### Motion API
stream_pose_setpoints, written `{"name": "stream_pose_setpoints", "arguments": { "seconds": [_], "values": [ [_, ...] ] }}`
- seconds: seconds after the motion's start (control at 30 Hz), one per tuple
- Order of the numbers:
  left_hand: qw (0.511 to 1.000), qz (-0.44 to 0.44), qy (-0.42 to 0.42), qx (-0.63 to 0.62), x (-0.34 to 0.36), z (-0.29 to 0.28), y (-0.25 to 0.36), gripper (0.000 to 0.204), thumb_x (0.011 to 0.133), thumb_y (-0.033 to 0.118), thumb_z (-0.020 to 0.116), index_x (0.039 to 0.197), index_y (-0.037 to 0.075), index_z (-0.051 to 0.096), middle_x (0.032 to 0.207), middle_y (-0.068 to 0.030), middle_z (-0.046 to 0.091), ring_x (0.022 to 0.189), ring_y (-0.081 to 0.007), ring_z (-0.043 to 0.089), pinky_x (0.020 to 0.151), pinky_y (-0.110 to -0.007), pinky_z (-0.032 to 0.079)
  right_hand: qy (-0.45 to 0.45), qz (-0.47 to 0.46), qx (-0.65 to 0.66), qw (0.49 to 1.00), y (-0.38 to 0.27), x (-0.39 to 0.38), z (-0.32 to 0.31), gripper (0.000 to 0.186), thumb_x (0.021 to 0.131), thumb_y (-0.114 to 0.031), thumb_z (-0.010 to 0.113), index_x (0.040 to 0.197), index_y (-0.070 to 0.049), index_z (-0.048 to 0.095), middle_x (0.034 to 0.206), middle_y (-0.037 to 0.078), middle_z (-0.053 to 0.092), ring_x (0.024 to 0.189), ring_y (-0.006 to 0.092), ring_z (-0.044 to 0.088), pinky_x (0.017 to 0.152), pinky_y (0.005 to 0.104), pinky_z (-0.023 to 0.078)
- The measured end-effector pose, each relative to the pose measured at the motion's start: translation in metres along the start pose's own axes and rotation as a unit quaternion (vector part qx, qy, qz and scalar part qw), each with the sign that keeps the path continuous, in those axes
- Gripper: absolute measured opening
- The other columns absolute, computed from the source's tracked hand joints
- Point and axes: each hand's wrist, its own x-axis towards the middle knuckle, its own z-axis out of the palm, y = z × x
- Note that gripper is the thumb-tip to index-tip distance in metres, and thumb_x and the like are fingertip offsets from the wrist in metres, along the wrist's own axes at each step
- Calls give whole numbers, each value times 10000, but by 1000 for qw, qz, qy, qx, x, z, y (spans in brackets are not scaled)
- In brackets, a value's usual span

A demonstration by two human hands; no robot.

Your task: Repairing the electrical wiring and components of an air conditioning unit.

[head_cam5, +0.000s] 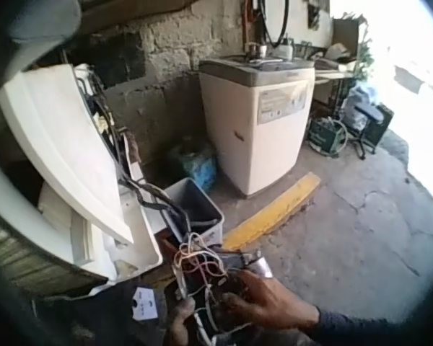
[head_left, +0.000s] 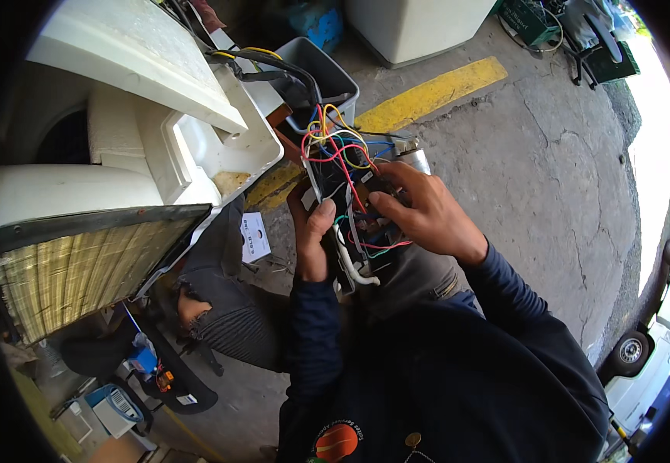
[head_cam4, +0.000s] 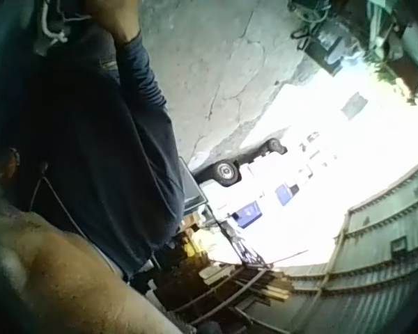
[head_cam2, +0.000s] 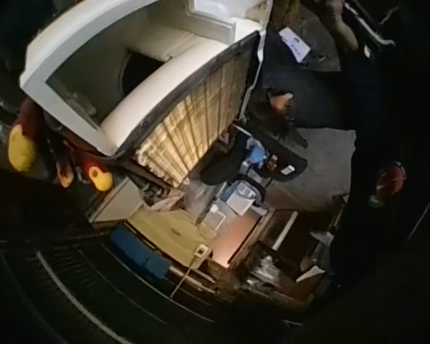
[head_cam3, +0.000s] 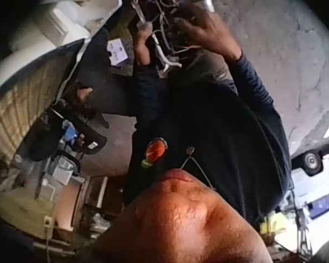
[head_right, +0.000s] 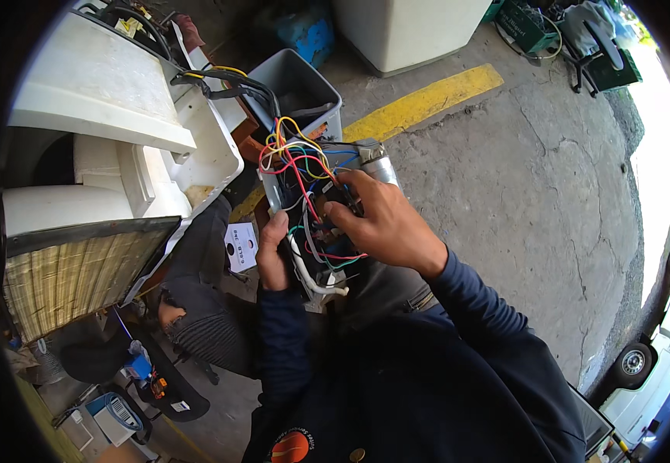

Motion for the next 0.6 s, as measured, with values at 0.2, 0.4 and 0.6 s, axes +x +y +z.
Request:
{"name": "stream_pose_setpoints", "arguments": {
  "seconds": [0.2,0.4,0.6],
  "values": [
    [989,8,20,-146,4,2,8,404,1022,238,558,1359,27,632,1271,-106,713,1076,-189,672,988,-326,493,-33,-23,-30,999,-26,-4,-10,546,967,-99,672,1471,26,503,1181,231,705,890,336,701,782,424,555],
    [993,32,15,-112,27,4,-4,425,1006,246,553,1354,14,630,1258,-100,717,1073,-203,676,976,-322,501,109,-126,-64,984,15,9,30,682,895,-5,684,1523,-21,419,1195,237,691,931,400,699,826,457,544],
    [994,-6,-16,-103,23,-15,-12,442,995,244,546,1361,10,628,1261,-102,717,1086,-209,675,982,-316,496,162,-158,-44,973,32,17,53,711,893,8,682,1547,-32,404,1260,229,669,926,410,705,794,456,554]
  ]
}}
